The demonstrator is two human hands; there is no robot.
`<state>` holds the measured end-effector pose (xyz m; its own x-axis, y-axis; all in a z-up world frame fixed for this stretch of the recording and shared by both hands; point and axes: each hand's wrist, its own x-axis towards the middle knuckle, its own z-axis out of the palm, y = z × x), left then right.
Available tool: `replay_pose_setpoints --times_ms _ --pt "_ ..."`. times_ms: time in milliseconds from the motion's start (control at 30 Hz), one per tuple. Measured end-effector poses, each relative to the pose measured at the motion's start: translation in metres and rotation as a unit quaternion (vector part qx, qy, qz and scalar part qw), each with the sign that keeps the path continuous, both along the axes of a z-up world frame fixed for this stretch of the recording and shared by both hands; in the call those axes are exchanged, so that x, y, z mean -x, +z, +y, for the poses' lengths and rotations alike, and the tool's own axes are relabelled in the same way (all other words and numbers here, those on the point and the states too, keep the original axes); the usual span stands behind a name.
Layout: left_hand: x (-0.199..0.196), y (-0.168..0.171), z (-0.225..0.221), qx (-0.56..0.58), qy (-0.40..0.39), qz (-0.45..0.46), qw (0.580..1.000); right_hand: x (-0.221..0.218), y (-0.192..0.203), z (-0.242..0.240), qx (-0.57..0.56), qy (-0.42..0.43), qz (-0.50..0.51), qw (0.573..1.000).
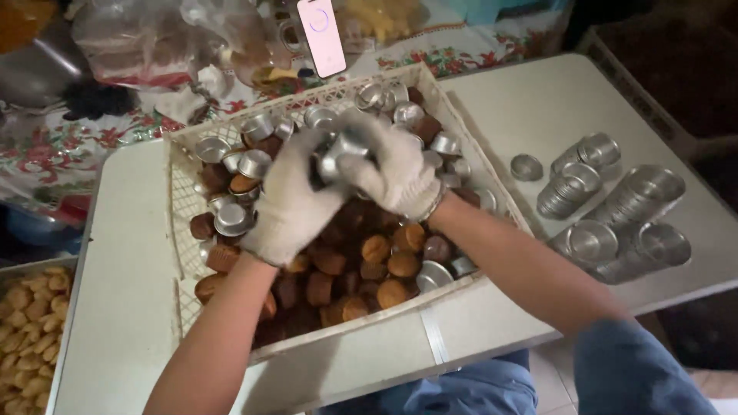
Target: Remove baked goods from metal molds and stack the empty molds into organized piles.
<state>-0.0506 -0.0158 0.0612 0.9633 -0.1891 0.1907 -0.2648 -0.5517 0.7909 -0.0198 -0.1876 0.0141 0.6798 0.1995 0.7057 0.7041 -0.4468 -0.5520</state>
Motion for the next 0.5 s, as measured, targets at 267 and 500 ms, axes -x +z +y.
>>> replay_pose_setpoints --times_ms 267,500 --pt "0.004 -0.015 0.01 0.145 -0.076 -0.131 0.978 0.008 -0.001 0.019 -0.022 -0.103 0.27 0.957" --pt "-0.046 -0.025 0.04 0.137 0.237 0.108 0.956 0.007 -0.018 0.009 0.165 -0.111 0.113 0.974"
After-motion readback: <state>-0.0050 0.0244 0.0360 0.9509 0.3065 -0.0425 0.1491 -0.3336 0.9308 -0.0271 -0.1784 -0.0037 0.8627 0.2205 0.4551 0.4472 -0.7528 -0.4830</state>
